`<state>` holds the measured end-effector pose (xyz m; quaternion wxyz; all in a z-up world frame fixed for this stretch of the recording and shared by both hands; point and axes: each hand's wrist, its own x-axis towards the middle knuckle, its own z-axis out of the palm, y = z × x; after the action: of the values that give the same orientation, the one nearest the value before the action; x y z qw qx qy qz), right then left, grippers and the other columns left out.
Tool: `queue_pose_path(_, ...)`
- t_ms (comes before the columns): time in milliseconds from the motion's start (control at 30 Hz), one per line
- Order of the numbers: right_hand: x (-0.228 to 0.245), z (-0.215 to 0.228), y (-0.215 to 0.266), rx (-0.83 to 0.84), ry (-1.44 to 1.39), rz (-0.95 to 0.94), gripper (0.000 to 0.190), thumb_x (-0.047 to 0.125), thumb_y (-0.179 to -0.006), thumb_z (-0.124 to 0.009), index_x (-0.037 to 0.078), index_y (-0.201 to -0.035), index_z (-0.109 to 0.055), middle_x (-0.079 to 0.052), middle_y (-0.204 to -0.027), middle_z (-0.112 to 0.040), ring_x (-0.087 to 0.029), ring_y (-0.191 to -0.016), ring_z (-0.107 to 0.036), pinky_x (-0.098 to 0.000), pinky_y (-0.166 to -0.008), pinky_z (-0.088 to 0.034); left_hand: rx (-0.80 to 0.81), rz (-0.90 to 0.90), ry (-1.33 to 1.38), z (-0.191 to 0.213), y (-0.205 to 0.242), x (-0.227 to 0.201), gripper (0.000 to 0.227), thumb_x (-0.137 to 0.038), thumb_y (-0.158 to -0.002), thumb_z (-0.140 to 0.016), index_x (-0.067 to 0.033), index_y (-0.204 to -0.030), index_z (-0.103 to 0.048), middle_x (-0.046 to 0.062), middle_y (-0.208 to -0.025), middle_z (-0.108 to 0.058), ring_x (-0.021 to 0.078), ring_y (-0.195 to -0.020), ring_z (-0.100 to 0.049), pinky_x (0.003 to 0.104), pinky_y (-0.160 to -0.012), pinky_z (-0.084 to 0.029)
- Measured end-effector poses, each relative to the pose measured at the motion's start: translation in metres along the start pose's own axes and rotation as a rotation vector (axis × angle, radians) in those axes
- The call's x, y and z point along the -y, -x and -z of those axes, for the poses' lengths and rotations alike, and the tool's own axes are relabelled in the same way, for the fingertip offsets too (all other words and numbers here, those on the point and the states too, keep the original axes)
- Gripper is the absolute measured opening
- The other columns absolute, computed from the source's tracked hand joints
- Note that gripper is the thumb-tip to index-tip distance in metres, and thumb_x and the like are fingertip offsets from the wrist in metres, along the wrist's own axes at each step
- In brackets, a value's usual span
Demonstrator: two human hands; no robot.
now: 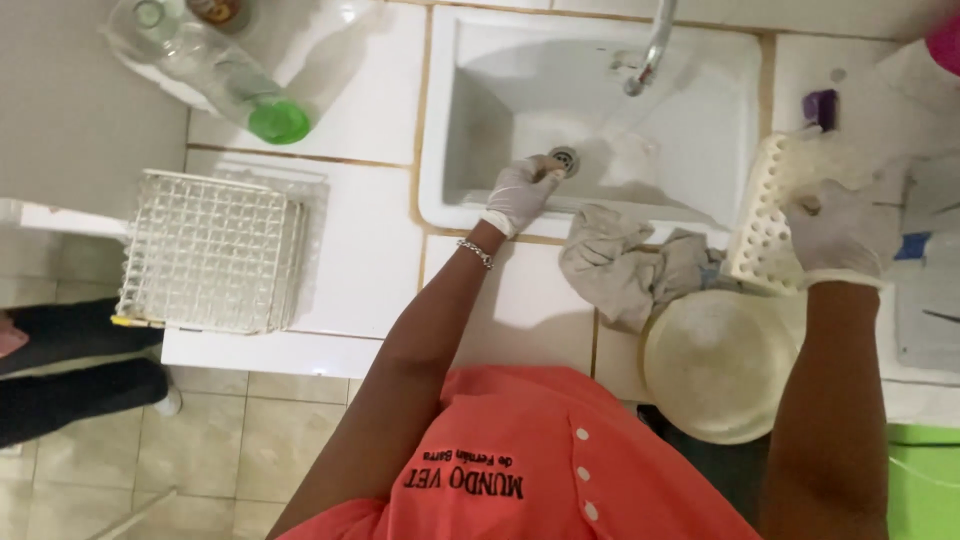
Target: A person wearing gloves rinses and scrubs small laboratory tubes under a running faucet in a sink.
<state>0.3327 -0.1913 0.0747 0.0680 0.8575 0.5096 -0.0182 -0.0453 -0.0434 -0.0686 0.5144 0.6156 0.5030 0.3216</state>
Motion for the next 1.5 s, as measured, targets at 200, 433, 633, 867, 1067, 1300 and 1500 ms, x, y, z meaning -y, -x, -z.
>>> queue_pose_path(200,-0.016,-0.027,-0.007,-0.054,0.174,0.084,0.035,0.045,-0.109,-0.045,0.037,-0.128,-0.074,-0.007,-0.109,-0.080,-0.036,-0.091,-0.075,-0.0472,-0.077,-0.052,0.047,0.069,0.141,-0.008,-0.004,0.002,0.024,-0.026,-0.089,-0.072,-0.0146,-0.111,-0.077,0.005,-0.114,-0.080,0.0160,-0.103,-0.073,0.028,-0.097,-0.056)
queue_pose_path(433,0.033,0.040,0.008,0.123,0.331,-0.050,0.039,0.053,-0.104,-0.047,0.041,-0.136,-0.066,-0.009,-0.114,-0.081,-0.034,-0.099,-0.079,-0.0451,-0.069,-0.062,-0.330,-0.197,-0.330,0.097,-0.075,-0.016,0.026,-0.034,-0.093,-0.066,-0.0254,-0.117,-0.072,-0.003,-0.112,-0.079,0.0206,-0.099,-0.076,0.035,-0.090,-0.059)
queue_pose_path(633,0.027,0.014,0.015,-0.295,0.418,0.079,0.050,0.062,-0.103,-0.058,0.020,-0.124,-0.073,-0.008,-0.110,-0.077,-0.027,-0.096,-0.075,-0.0393,-0.079,-0.056,-0.463,0.298,-0.969,0.236,-0.146,-0.025,0.069,0.004,-0.090,-0.054,-0.0366,-0.146,-0.055,0.001,-0.147,-0.057,0.0206,-0.123,-0.059,0.038,-0.101,-0.050)
queue_pose_path(867,0.058,0.027,0.020,-0.536,0.382,0.343,0.033,0.052,-0.106,-0.063,0.021,-0.108,-0.075,0.000,-0.083,-0.069,-0.020,-0.079,-0.069,-0.0308,-0.068,-0.053,-0.531,-0.005,-1.535,0.258,-0.202,0.087,0.029,-0.016,-0.089,-0.058,-0.0250,-0.117,-0.064,0.000,-0.092,-0.070,0.0263,-0.082,-0.069,0.042,-0.072,-0.051)
queue_pose_path(1067,0.126,0.079,0.024,-0.077,0.309,0.267,0.036,0.051,-0.111,-0.045,0.031,-0.119,-0.075,-0.002,-0.099,-0.078,-0.021,-0.089,-0.077,-0.0348,-0.071,-0.061,-0.584,0.024,-1.770,0.247,-0.208,0.111,0.033,0.000,-0.085,-0.055,-0.0085,-0.116,-0.063,0.009,-0.093,-0.064,0.0287,-0.076,-0.060,0.043,-0.051,-0.050)
queue_pose_path(1300,0.193,0.152,0.041,0.343,-0.337,0.287,0.043,0.036,-0.107,-0.041,0.011,-0.136,-0.062,-0.014,-0.132,-0.066,-0.032,-0.112,-0.065,-0.0481,-0.090,-0.052,-0.335,0.236,-0.073,0.181,-0.171,0.061,0.025,-0.019,-0.091,-0.053,-0.0130,-0.111,-0.067,0.005,-0.106,-0.074,0.0198,-0.100,-0.069,0.032,-0.092,-0.051)
queue_pose_path(1500,0.211,0.069,-0.001,0.148,-0.796,0.357,0.029,0.035,-0.101,-0.068,0.021,-0.127,-0.071,-0.006,-0.122,-0.071,-0.025,-0.112,-0.069,-0.0374,-0.090,-0.057,0.090,-0.011,0.511,0.049,-0.044,-0.057,0.028,-0.003,-0.098,-0.064,-0.0016,-0.127,-0.065,0.005,-0.107,-0.069,0.0119,-0.091,-0.062,0.024,-0.081,-0.057)
